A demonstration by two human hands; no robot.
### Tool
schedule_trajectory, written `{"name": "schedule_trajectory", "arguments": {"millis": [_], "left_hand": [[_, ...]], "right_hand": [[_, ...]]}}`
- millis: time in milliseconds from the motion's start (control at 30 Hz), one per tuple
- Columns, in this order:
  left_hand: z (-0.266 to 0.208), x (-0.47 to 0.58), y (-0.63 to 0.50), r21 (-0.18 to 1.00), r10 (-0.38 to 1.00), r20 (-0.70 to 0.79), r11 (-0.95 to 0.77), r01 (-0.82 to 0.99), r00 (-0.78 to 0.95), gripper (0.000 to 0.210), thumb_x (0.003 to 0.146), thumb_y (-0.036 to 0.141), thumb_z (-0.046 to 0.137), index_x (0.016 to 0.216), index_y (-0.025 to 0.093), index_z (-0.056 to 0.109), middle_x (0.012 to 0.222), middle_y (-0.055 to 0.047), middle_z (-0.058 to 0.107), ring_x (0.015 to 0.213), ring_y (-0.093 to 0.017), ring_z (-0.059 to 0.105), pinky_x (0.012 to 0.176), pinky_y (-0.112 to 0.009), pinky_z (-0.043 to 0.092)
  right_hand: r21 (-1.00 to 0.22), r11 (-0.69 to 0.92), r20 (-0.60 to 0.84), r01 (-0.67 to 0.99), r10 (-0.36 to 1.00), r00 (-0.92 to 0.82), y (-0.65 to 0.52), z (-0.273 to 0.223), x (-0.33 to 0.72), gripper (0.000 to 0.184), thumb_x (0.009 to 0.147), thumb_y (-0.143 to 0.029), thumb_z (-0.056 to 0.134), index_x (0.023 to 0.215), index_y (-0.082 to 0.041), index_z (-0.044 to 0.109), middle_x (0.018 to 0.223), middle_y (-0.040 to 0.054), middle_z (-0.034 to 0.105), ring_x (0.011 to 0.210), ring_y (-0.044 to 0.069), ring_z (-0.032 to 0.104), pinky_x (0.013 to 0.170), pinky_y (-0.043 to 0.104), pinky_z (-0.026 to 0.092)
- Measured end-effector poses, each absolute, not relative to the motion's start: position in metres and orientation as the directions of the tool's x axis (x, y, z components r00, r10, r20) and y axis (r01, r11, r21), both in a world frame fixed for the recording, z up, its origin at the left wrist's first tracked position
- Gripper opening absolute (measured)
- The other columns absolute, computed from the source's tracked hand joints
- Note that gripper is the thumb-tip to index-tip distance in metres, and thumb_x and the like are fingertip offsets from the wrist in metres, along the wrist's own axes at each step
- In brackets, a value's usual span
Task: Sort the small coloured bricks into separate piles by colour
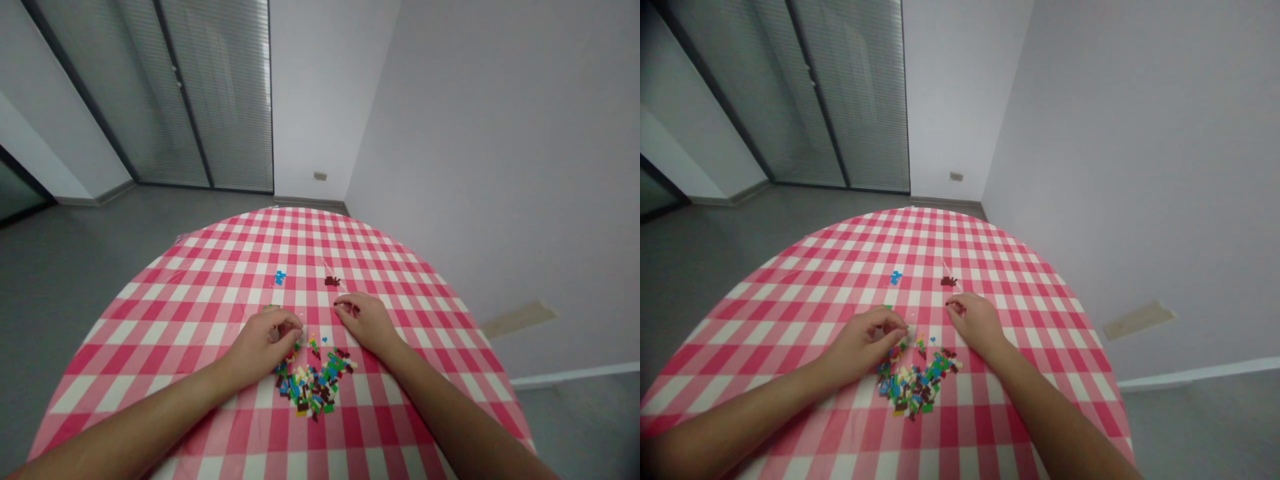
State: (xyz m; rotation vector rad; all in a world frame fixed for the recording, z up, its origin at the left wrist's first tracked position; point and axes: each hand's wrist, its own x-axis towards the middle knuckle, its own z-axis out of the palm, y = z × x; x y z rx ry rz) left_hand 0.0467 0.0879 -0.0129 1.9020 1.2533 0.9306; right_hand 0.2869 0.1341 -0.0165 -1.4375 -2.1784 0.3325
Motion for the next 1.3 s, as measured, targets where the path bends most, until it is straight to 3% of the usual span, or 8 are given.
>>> {"name": "schedule_trajectory", "arguments": {"millis": [133,333,633,867,1033,1300], "left_hand": [[-0.015,0.045,0.089,0.816,0.935,0.215,-0.331,0.475,0.283,0.012,0.084,0.023,0.057,0.081,0.021,0.068,0.08,-0.004,0.067,0.079,-0.019,0.061,0.074,-0.035,0.047],[-0.015,0.043,0.088,0.813,0.935,0.203,-0.327,0.483,0.291,0.013,0.084,0.024,0.056,0.081,0.02,0.067,0.079,-0.004,0.066,0.076,-0.018,0.061,0.071,-0.033,0.047],[-0.012,0.042,0.09,0.821,0.941,0.201,-0.313,0.478,0.271,0.011,0.083,0.021,0.056,0.079,0.021,0.066,0.079,-0.004,0.067,0.074,-0.018,0.061,0.069,-0.034,0.047],[-0.011,0.042,0.091,0.82,0.94,0.196,-0.313,0.48,0.279,0.012,0.083,0.021,0.055,0.078,0.019,0.066,0.078,-0.004,0.066,0.074,-0.018,0.06,0.067,-0.033,0.045],[-0.011,0.042,0.09,0.814,0.939,0.197,-0.316,0.487,0.281,0.013,0.084,0.023,0.055,0.079,0.019,0.066,0.078,-0.005,0.065,0.073,-0.018,0.06,0.065,-0.033,0.045],[-0.012,0.043,0.091,0.803,0.935,0.204,-0.33,0.496,0.292,0.013,0.083,0.022,0.055,0.078,0.02,0.066,0.077,-0.004,0.065,0.072,-0.018,0.059,0.064,-0.032,0.044]], "right_hand": [[-0.433,0.302,0.222,0.849,0.949,-0.224,0.15,-0.022,0.301,0.019,0.087,-0.025,0.058,0.095,-0.021,0.075,0.094,0.0063,0.076,0.085,0.022,0.068,0.076,0.033,0.051],[-0.432,0.307,0.206,0.848,0.949,-0.238,0.149,-0.022,0.3,0.024,0.088,-0.027,0.055,0.101,-0.021,0.075,0.102,0.007,0.075,0.089,0.022,0.068,0.078,0.033,0.051],[-0.486,0.281,0.192,0.828,0.958,-0.212,0.145,-0.021,0.301,0.02,0.076,-0.015,0.056,0.087,-0.019,0.072,0.084,0.0052,0.073,0.076,0.02,0.066,0.07,0.03,0.05],[-0.384,0.303,0.136,0.872,0.953,-0.271,0.143,-0.016,0.296,0.034,0.086,-0.016,0.049,0.111,-0.019,0.072,0.105,0.0081,0.07,0.089,0.021,0.065,0.077,0.032,0.049],[-0.313,0.32,0.099,0.894,0.947,-0.305,0.142,-0.013,0.296,0.042,0.091,-0.018,0.043,0.128,-0.021,0.063,0.106,0.0089,0.067,0.092,0.022,0.064,0.077,0.032,0.049],[-0.292,0.351,0.104,0.89,0.936,-0.335,0.143,-0.015,0.296,0.04,0.093,-0.021,0.042,0.128,-0.021,0.062,0.113,0.0097,0.066,0.097,0.022,0.063,0.079,0.031,0.048]]}}
